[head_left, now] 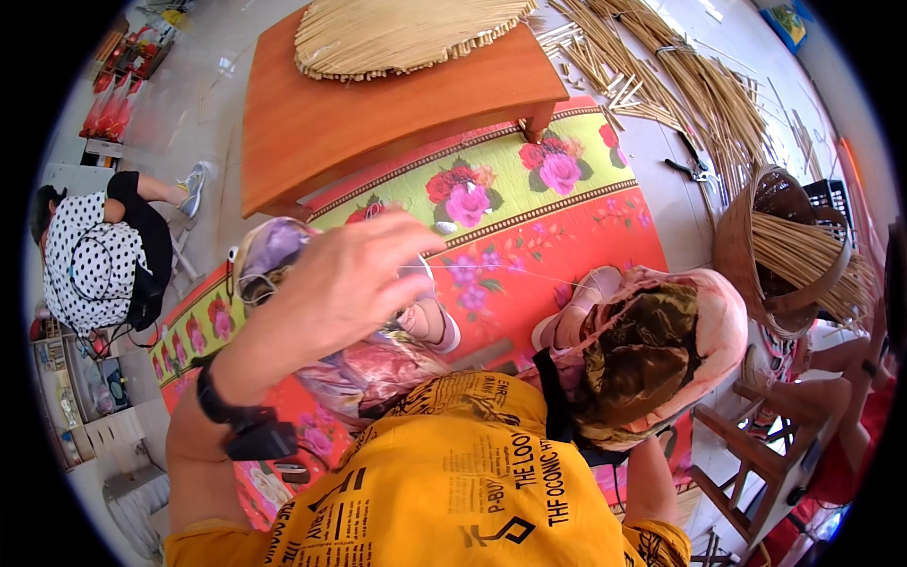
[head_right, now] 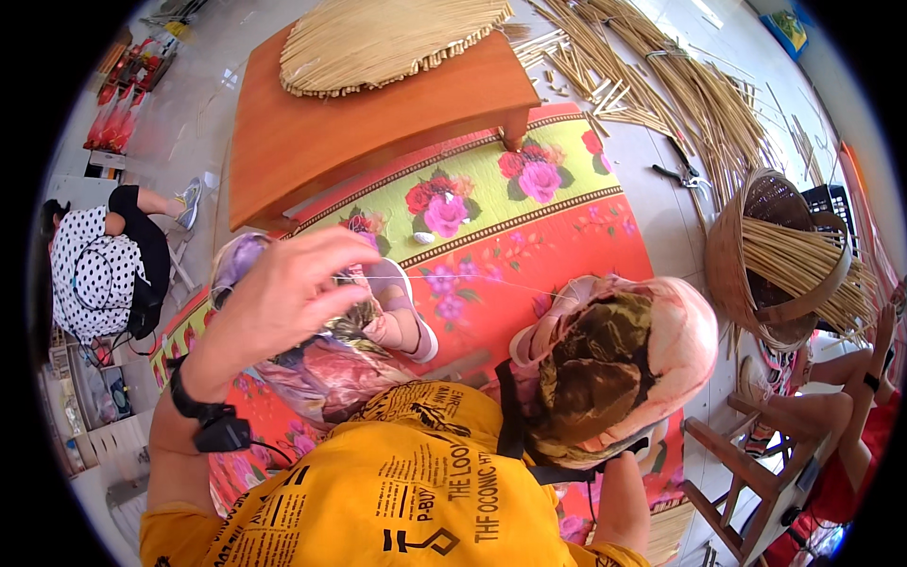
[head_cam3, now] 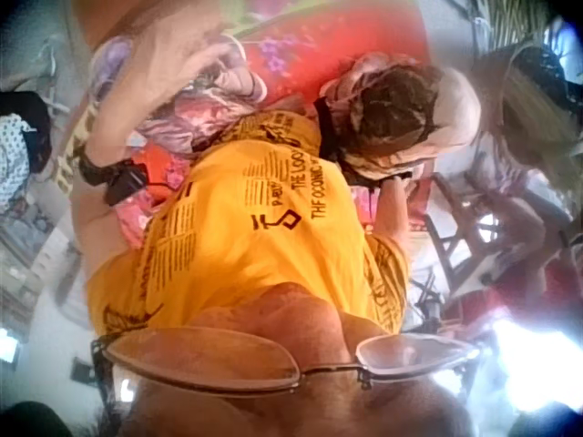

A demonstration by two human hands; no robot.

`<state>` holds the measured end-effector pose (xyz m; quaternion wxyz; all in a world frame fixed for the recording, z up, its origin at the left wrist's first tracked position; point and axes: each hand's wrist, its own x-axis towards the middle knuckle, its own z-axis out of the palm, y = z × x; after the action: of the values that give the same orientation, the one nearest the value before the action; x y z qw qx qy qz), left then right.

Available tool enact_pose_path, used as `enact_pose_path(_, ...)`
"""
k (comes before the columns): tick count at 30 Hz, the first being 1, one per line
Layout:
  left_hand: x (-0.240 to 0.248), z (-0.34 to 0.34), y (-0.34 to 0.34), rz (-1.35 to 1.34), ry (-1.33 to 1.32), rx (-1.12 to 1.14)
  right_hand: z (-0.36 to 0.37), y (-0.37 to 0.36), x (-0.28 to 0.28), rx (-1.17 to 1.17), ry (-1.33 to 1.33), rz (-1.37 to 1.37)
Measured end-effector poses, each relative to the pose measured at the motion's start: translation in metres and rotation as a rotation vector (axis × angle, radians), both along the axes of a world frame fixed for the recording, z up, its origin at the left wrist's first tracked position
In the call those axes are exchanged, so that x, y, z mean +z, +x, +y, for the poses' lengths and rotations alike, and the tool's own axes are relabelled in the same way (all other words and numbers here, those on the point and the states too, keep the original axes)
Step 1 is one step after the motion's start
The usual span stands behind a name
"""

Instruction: The person threads a white string through individual thin bamboo sticks to assemble a large circular mat and uses scissors to cut the string.

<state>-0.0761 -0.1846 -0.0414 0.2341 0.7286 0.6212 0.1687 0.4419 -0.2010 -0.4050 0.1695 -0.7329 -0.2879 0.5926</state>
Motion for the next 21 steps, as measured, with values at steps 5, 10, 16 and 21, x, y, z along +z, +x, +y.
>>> enact_pose_path(5, -0.107, 0.054, 0.026, 0.229, -0.376, -0.223, -0.023, 0.024, -0.005, 0.056, -0.087, -0.102)
enact_pose_path(10, -0.277, 0.078, 0.027, 0.236, -0.551, -0.056, -0.028, 0.040, -0.007, 0.070, -0.130, -0.139)
enact_pose_path(16, -0.354, 0.082, 0.052, -0.206, -1.000, 0.636, -0.037, 0.059, -0.005, 0.058, -0.170, -0.178)
enact_pose_path(21, -0.402, 0.065, 0.067, -0.513, -0.971, 0.895, -0.030, 0.066, 0.005, 0.079, -0.169, -0.193)
